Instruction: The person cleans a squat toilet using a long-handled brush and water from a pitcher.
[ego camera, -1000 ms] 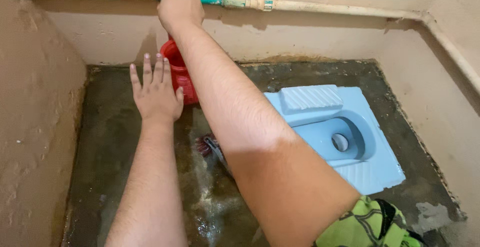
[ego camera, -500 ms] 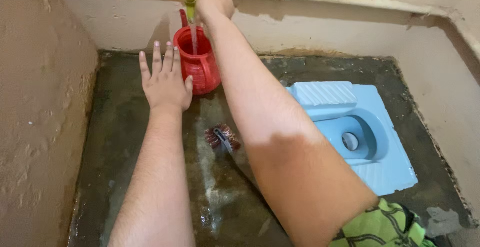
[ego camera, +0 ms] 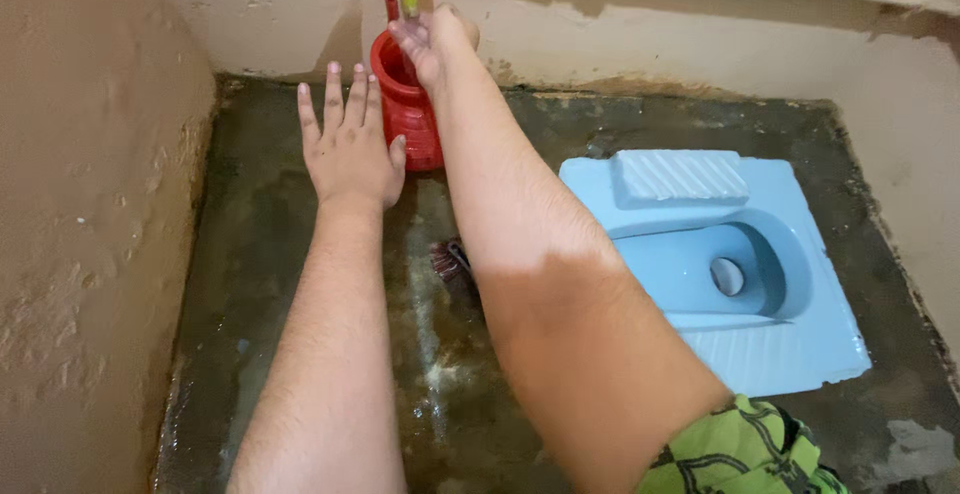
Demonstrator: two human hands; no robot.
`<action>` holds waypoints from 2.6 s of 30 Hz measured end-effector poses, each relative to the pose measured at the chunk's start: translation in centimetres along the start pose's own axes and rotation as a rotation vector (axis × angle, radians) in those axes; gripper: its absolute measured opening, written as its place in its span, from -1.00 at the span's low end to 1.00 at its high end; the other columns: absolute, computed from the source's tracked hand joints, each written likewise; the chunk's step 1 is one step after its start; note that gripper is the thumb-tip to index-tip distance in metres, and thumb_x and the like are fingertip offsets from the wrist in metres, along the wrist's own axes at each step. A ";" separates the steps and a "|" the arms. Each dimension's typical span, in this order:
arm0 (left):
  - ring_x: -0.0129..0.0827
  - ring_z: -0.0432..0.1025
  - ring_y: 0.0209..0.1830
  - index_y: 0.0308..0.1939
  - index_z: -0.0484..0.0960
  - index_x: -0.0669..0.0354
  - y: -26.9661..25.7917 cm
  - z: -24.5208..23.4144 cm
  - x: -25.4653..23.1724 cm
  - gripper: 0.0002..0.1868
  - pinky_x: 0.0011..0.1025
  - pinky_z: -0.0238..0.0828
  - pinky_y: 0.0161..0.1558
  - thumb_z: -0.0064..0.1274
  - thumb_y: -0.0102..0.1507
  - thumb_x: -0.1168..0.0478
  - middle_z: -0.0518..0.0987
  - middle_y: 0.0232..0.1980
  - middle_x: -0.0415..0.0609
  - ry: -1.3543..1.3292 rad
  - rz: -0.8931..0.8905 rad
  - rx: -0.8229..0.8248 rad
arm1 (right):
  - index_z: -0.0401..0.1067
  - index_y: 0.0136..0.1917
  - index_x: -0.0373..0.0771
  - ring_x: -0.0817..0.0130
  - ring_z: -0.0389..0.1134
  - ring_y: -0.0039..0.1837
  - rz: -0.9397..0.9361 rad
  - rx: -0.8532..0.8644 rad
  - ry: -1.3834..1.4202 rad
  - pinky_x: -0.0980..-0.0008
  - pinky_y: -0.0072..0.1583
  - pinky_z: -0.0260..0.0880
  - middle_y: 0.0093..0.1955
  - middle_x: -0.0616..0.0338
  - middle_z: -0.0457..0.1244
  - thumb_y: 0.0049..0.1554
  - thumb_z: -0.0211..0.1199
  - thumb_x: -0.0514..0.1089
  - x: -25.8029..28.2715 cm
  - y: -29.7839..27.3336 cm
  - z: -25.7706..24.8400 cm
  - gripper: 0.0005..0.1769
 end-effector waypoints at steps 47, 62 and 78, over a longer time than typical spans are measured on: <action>-0.23 -0.33 0.68 0.61 0.00 0.05 -21.5 -3.2 -43.4 -0.22 -0.02 -0.70 0.54 -0.23 0.33 -0.05 -0.06 0.68 -0.20 -0.211 0.653 0.295 | 0.37 -0.02 -0.54 -0.02 0.41 -0.09 0.163 -0.625 0.078 0.15 -0.05 0.56 -0.09 -0.21 0.32 0.18 0.00 -0.19 26.5 -46.4 -49.6 -0.69; -0.25 -0.37 0.68 0.61 -0.03 0.04 -21.7 -1.1 -40.5 -0.13 -0.05 -0.74 0.53 -0.15 0.21 0.12 -0.09 0.69 -0.23 -0.127 0.608 0.409 | 0.38 0.08 -0.61 -0.32 0.44 0.18 0.409 -0.628 -0.514 -0.11 0.22 0.51 0.10 -0.44 0.35 0.26 -0.01 -0.10 27.3 -49.7 -49.7 -0.56; -0.29 -0.35 0.70 0.62 -0.02 -0.02 -6.5 -1.7 -27.3 -0.21 -0.05 -0.76 0.56 -0.19 0.30 0.05 -0.10 0.70 -0.26 -0.058 0.391 0.059 | 0.48 -0.41 -0.39 0.08 0.42 -0.35 -0.092 -0.317 -1.266 0.15 -0.29 0.33 -0.40 -0.08 0.34 -0.05 0.27 -0.24 28.6 -32.1 -29.8 -0.83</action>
Point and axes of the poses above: each hand's wrist, its own y-axis towards the middle knuckle, its own z-axis out of the palm, x = y × z, the point moved 6 cm from there along y, towards the middle knuckle
